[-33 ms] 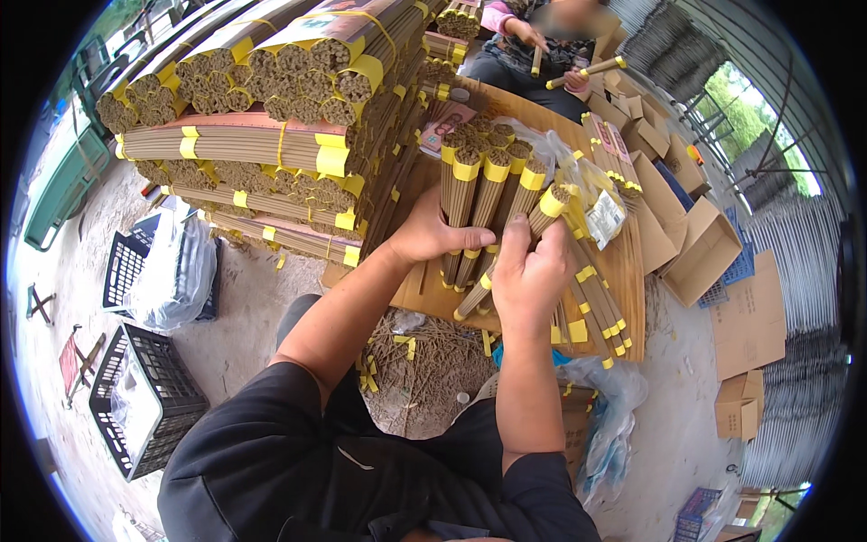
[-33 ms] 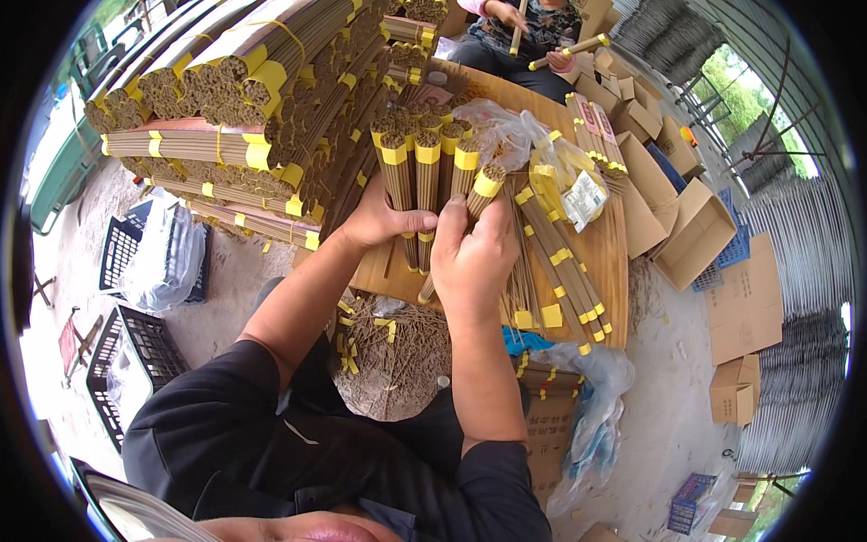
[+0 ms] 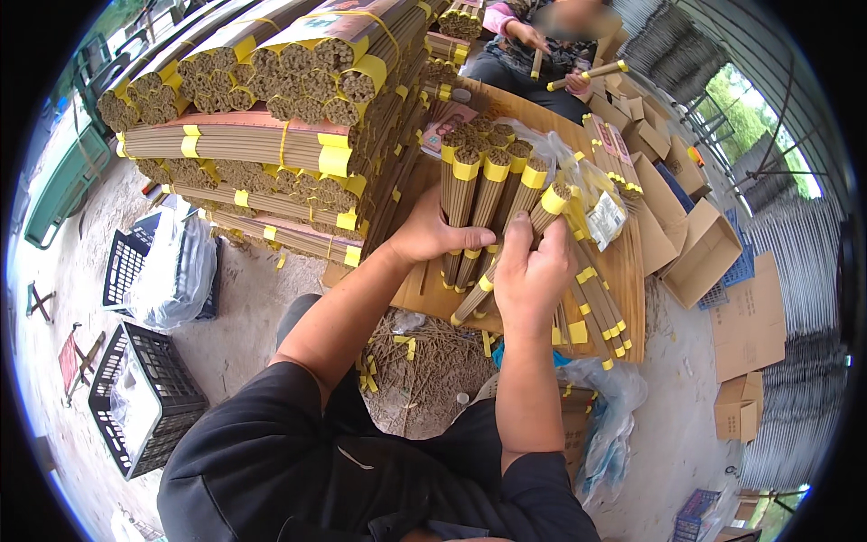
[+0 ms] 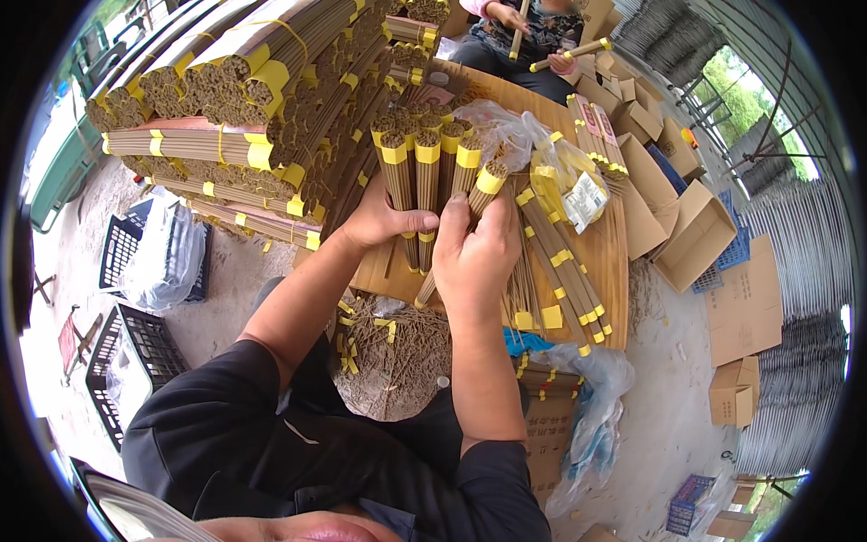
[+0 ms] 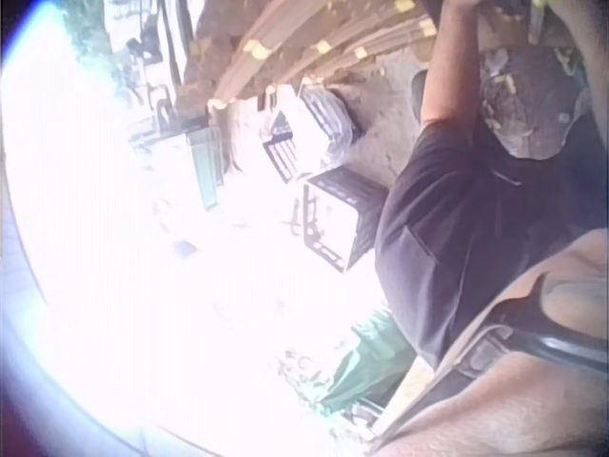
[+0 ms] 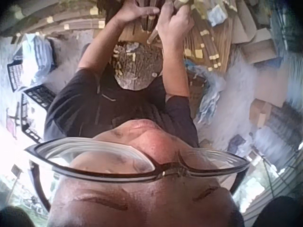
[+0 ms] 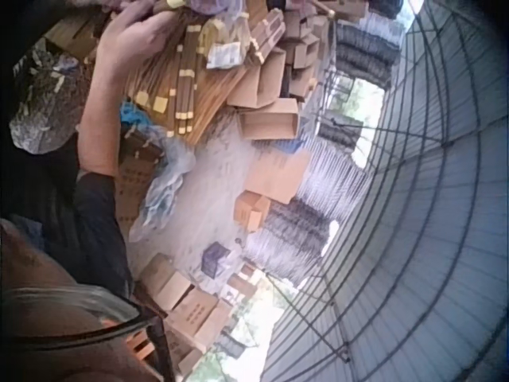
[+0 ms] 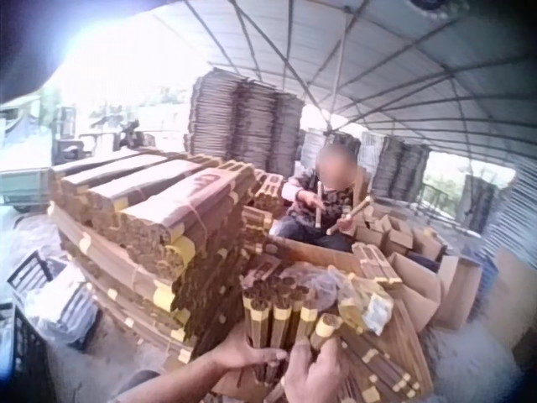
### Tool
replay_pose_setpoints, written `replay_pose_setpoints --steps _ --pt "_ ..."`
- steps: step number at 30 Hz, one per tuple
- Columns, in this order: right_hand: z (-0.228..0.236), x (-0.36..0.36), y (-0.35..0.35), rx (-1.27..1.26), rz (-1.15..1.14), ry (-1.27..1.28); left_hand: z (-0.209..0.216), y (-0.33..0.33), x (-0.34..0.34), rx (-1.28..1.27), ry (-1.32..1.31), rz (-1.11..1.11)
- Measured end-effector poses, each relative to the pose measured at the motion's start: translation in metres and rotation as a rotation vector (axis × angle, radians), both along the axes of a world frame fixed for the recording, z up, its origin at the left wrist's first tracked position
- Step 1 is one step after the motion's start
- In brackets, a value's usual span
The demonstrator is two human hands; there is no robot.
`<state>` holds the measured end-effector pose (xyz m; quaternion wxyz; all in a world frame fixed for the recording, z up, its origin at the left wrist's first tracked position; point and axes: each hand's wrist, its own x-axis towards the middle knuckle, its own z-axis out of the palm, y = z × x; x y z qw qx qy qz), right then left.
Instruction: The person gathers bundles of incense sticks, aligns them, and secures them with yellow bands. They then place the finished bundles into pink packaging sleeves and stack them on a wooden table.
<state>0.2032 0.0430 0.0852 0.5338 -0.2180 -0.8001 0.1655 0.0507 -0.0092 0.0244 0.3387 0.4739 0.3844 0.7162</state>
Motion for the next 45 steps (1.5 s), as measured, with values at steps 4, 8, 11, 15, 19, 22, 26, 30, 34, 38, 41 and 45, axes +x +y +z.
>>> replay_pose_setpoints --steps 4,8,11,15,19,22,26,30,34,38,41,45 --pt "0.005 -0.005 0.002 -0.096 0.046 -0.040 -0.004 0.000 -0.004 0.016 -0.040 0.024" --pt "0.001 -0.010 0.005 -0.102 0.059 -0.065 0.003 -0.004 -0.005 -0.016 -0.083 0.032" --pt "0.001 -0.013 0.004 -0.096 0.093 0.002 0.002 -0.001 -0.008 -0.003 -0.077 0.038" --pt "0.000 -0.017 0.005 -0.085 0.067 -0.045 0.002 -0.001 -0.010 -0.003 -0.067 0.049" --pt "-0.001 -0.019 0.010 -0.041 0.034 -0.095 -0.002 0.001 -0.010 0.001 -0.060 0.082" --pt "-0.004 -0.024 0.020 0.026 0.043 -0.067 0.001 0.000 -0.009 0.005 -0.063 0.083" --pt "-0.002 -0.024 0.042 -0.323 0.340 -0.058 0.003 -0.005 -0.010 -0.001 -0.069 0.070" --pt "-0.003 -0.024 0.052 -0.447 0.468 -0.111 0.001 -0.006 -0.012 -0.023 -0.056 0.107" --pt "-0.004 -0.024 0.053 -0.323 0.349 -0.196 0.003 -0.007 -0.009 -0.030 -0.075 0.132" --pt "0.006 -0.024 0.048 -0.207 0.156 -0.239 0.007 -0.008 -0.012 -0.154 -0.098 0.086" --pt "0.025 -0.029 0.048 -0.166 0.002 -0.241 -0.002 -0.005 -0.006 -0.084 -0.132 0.191" --pt "0.037 -0.041 0.046 -0.087 -0.020 -0.428 -0.008 0.003 -0.010 -0.022 -0.140 0.140"
